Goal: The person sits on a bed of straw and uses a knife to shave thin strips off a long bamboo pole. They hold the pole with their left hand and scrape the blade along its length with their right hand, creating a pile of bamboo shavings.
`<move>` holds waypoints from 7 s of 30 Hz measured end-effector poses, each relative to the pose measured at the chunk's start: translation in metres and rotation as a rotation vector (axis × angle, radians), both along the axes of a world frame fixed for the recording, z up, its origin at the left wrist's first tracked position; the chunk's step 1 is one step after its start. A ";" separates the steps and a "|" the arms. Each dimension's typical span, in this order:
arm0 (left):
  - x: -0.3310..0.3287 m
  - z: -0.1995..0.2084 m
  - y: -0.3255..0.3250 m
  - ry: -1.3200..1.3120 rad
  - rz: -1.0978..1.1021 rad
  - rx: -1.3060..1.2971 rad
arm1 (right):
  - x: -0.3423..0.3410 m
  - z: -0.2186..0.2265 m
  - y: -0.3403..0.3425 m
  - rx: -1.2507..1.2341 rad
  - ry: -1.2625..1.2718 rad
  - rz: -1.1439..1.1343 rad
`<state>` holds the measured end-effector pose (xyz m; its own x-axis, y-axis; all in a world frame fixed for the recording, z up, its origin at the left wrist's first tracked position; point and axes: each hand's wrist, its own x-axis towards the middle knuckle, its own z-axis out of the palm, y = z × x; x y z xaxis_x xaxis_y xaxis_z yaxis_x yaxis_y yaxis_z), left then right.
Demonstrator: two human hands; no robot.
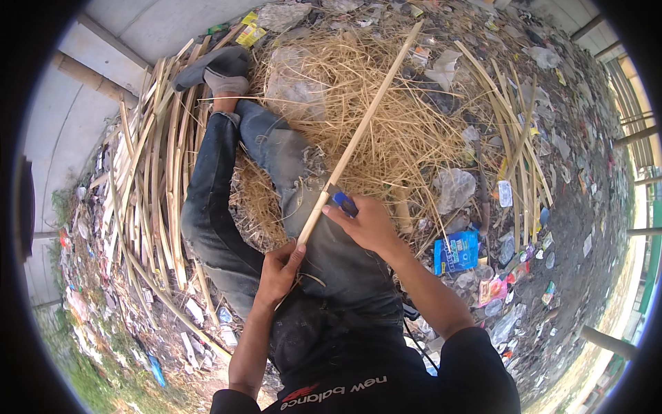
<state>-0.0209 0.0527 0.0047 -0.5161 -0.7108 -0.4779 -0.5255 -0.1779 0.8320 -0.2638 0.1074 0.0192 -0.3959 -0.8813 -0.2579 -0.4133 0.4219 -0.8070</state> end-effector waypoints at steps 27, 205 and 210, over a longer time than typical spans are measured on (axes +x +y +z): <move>-0.004 -0.014 0.007 0.162 0.158 0.045 | -0.014 -0.013 -0.004 -0.374 0.189 0.231; 0.034 0.015 -0.015 -0.297 -0.343 -0.492 | 0.018 -0.019 0.010 0.119 0.337 0.131; 0.108 0.043 -0.006 -0.301 -0.355 -0.470 | -0.095 -0.059 0.024 0.212 0.409 -0.293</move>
<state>0.0866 0.0468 0.0473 -0.6497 -0.6904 -0.3183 -0.7071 0.3949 0.5866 -0.3588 0.1317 -0.0395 -0.7226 -0.6643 -0.1912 -0.5164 0.7026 -0.4897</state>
